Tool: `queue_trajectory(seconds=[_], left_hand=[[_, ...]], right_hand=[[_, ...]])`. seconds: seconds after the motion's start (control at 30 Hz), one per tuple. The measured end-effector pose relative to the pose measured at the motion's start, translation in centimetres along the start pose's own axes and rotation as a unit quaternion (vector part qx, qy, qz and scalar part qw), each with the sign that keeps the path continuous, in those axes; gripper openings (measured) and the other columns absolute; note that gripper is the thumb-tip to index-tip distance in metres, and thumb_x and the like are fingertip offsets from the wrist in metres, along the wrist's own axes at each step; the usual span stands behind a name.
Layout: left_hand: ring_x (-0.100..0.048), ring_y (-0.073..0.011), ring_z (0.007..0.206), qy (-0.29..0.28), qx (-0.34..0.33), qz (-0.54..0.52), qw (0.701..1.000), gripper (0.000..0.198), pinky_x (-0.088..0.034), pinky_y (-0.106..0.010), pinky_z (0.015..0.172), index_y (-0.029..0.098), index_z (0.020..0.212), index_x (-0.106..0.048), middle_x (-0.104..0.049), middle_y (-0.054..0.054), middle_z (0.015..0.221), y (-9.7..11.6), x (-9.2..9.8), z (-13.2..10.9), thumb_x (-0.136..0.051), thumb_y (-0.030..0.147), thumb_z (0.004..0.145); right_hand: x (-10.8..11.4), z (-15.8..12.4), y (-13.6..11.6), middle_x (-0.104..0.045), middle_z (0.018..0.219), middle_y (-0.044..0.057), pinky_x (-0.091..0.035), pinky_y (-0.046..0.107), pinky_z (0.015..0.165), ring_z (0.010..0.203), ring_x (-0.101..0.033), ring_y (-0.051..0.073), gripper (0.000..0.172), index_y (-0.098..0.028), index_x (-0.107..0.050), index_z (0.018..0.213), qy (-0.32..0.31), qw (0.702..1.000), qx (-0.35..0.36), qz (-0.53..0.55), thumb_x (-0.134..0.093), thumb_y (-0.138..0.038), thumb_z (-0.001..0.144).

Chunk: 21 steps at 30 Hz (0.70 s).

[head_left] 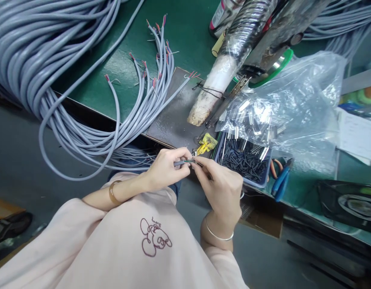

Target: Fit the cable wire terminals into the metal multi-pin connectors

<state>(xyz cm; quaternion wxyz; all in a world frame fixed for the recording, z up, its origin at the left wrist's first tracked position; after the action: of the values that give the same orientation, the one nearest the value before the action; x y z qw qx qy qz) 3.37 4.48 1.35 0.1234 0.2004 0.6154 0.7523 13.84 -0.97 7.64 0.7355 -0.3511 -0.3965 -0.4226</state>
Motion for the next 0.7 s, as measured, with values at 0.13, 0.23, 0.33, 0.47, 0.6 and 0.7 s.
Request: queue_trajectory(seconds=[0.13,0.23,0.33,0.47,0.6,0.7], left_hand=[[-0.044,-0.0059,0.056,0.003,-0.007,0.013,1.0,0.013,-0.036,-0.017,0.056,0.016,0.077,-0.06,-0.054,0.006,0.064,-0.1,-0.1,0.0,-0.051,0.007,0.071],[-0.053,-0.0077,0.06,0.006,-0.023,0.033,0.999,0.014,-0.041,-0.018,0.06,0.016,0.079,-0.061,-0.061,0.003,0.069,-0.2,-0.1,0.0,-0.052,0.007,0.074],[-0.061,-0.0106,0.069,0.01,-0.035,0.043,0.998,0.013,-0.046,-0.02,0.066,0.015,0.084,-0.063,-0.069,-0.001,0.078,-0.3,-0.1,-0.1,-0.053,0.009,0.08],[-0.065,-0.0122,0.073,0.018,-0.023,0.031,0.999,0.014,-0.048,-0.022,0.069,0.015,0.088,-0.064,-0.072,-0.004,0.083,-0.5,0.0,-0.1,-0.051,0.013,0.086],[-0.063,-0.0103,0.068,0.023,0.052,-0.071,0.996,0.012,-0.049,-0.022,0.067,0.016,0.087,-0.063,-0.069,-0.002,0.078,-1.5,0.1,0.1,-0.055,0.014,0.078],[-0.057,-0.0073,0.057,-0.011,0.122,-0.207,0.971,0.014,-0.046,-0.02,0.056,0.015,0.087,-0.062,-0.065,0.0,0.072,-2.3,-0.3,0.3,-0.06,0.019,0.073]], right_hand=[[-0.2,0.0,0.0,-0.069,0.067,-0.002,-0.04,0.022,0.057,0.054,-0.057,0.008,0.011,-0.018,-0.067,0.093,-0.026,0.999,0.014,-0.011,-0.06,-0.02,0.1],[-0.4,0.0,-0.5,-0.063,0.061,-0.004,-0.036,0.024,0.057,0.051,-0.05,0.009,0.015,-0.018,-0.067,0.088,-0.038,0.998,0.028,-0.044,-0.059,-0.021,0.1],[-0.6,0.1,-1.2,-0.061,0.058,-0.004,-0.032,0.026,0.056,0.05,-0.042,0.01,0.018,-0.018,-0.065,0.083,-0.023,0.995,0.049,-0.082,-0.059,-0.018,0.099],[-0.8,0.1,-1.5,-0.061,0.058,-0.004,-0.032,0.027,0.055,0.049,-0.041,0.01,0.018,-0.018,-0.065,0.081,-0.008,0.994,0.054,-0.095,-0.061,-0.017,0.098],[-0.7,-0.1,-0.4,-0.066,0.063,-0.003,-0.038,0.023,0.056,0.052,-0.054,0.008,0.011,-0.017,-0.068,0.088,0.019,1.0,-0.005,-0.021,-0.062,-0.018,0.097],[-0.8,-0.5,0.9,-0.068,0.065,-0.004,-0.041,0.02,0.052,0.049,-0.056,0.006,0.008,-0.019,-0.069,0.089,0.055,0.991,-0.1,0.069,-0.064,-0.017,0.095]])
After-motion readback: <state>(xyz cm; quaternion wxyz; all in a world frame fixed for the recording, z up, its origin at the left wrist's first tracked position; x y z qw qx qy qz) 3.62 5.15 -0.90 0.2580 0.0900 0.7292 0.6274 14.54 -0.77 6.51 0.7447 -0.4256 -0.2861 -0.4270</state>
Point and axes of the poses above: each hand's wrist, its own z-axis towards the middle knuckle, its own x-axis out of the back of the hand, y = z × x, the point moved 7 cm from there along z, towards the middle knuckle
